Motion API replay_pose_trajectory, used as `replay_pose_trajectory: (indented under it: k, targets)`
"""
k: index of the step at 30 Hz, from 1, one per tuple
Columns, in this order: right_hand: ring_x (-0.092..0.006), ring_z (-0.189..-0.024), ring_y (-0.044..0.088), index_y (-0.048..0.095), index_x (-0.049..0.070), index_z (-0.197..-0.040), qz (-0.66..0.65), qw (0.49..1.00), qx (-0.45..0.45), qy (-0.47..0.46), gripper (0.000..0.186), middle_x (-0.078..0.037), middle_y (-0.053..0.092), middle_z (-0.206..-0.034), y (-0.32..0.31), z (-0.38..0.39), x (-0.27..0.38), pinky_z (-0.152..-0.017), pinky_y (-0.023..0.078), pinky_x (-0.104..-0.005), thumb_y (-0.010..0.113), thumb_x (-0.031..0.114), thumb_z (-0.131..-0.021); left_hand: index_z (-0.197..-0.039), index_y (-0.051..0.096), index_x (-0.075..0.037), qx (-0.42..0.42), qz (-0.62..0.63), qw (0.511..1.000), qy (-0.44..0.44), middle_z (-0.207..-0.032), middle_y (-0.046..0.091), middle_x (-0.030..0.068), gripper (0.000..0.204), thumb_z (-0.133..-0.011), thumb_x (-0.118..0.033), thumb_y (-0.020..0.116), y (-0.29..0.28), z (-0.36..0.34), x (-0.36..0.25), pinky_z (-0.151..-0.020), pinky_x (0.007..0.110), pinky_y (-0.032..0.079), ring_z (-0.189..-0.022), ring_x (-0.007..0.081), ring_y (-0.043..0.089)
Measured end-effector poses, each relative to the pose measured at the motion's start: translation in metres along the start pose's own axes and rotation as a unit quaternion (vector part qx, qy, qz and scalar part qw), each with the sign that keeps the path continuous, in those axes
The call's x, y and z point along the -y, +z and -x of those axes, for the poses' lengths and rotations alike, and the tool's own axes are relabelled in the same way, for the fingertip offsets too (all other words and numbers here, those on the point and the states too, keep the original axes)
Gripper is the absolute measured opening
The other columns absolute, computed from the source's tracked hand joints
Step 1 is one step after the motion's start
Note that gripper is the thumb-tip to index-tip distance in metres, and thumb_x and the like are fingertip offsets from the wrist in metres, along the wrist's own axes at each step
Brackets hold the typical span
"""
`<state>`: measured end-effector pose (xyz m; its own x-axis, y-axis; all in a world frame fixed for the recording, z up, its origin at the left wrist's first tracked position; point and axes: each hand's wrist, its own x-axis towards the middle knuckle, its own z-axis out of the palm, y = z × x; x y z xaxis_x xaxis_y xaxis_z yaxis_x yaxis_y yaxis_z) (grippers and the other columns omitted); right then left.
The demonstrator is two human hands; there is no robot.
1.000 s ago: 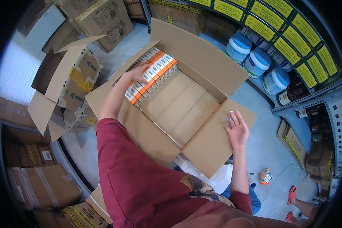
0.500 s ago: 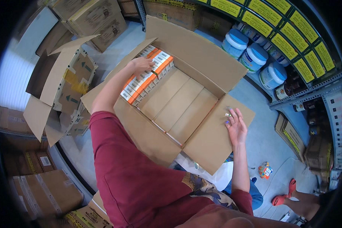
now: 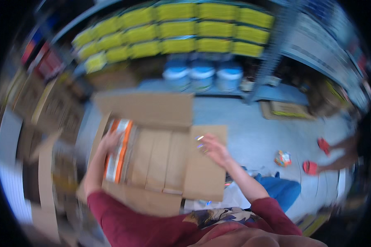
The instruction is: The person sits on the floor and repeatedly picks small boxes from a larger cardboard box, applies a holographic label to each box, and places the labeled boxes on the floor. The person handles the boxes and labels by hand.
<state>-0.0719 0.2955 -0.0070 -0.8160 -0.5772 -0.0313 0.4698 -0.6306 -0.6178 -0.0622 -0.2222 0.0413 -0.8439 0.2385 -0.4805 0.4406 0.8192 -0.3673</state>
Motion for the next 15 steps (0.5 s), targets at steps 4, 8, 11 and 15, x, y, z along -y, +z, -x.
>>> replay_pose_trajectory:
  k: [4, 8, 11, 15]
  targets:
    - [-0.0160, -0.103, 0.053, 0.039, 0.015, -0.134, -0.094, 0.995, 0.026, 0.025, 0.049, -0.010, 0.051, -0.128, -0.025, -0.008, -0.013, -0.082, 0.044, -0.0326, 0.056, 0.025, -0.089, -0.110, 0.067, -0.024, -0.004, -0.047, 0.998, -0.031, -0.149, 0.022, 0.0072, 0.072, -0.044, -0.044, 0.085, 0.045, -0.010, 0.005, -0.109, 0.054, 0.023, -0.134, 0.0298, 0.025]
    - [-0.0185, -0.106, 0.051, 0.037, 0.015, -0.135, -0.148, 0.980, 0.130, 0.010, 0.055, -0.010, 0.045, -0.132, -0.006, 0.013, 0.043, -0.084, 0.043, -0.0335, 0.059, 0.030, -0.087, -0.111, 0.062, -0.006, -0.079, -0.009, 0.997, 0.019, -0.139, 0.037, 0.0150, 0.087, -0.039, -0.048, 0.084, 0.050, -0.034, 0.018, -0.102, 0.048, 0.035, -0.125, 0.0306, 0.038]
    - [-0.0198, -0.104, 0.052, 0.037, 0.012, -0.135, -0.126, 0.971, 0.194, -0.061, 0.058, -0.011, 0.042, -0.134, 0.034, 0.054, 0.089, -0.083, 0.044, -0.0350, 0.060, 0.033, -0.086, -0.102, 0.062, -0.003, -0.176, 0.398, 0.900, 0.018, -0.120, 0.055, 0.0162, 0.061, -0.054, -0.038, 0.078, -0.024, -0.011, -0.005, -0.090, 0.041, 0.045, -0.107, 0.0274, 0.054]
    - [-0.0235, -0.109, 0.050, 0.049, 0.008, -0.123, 0.040, 0.965, 0.165, -0.200, 0.059, -0.013, 0.041, -0.136, 0.045, 0.118, 0.157, -0.090, 0.042, -0.0391, 0.065, 0.043, -0.079, -0.101, 0.060, -0.001, -0.415, 0.407, 0.813, 0.011, -0.069, 0.065, 0.0069, 0.053, -0.055, -0.025, 0.074, -0.174, 0.030, -0.072, -0.067, 0.033, 0.051, -0.064, 0.0175, 0.063]
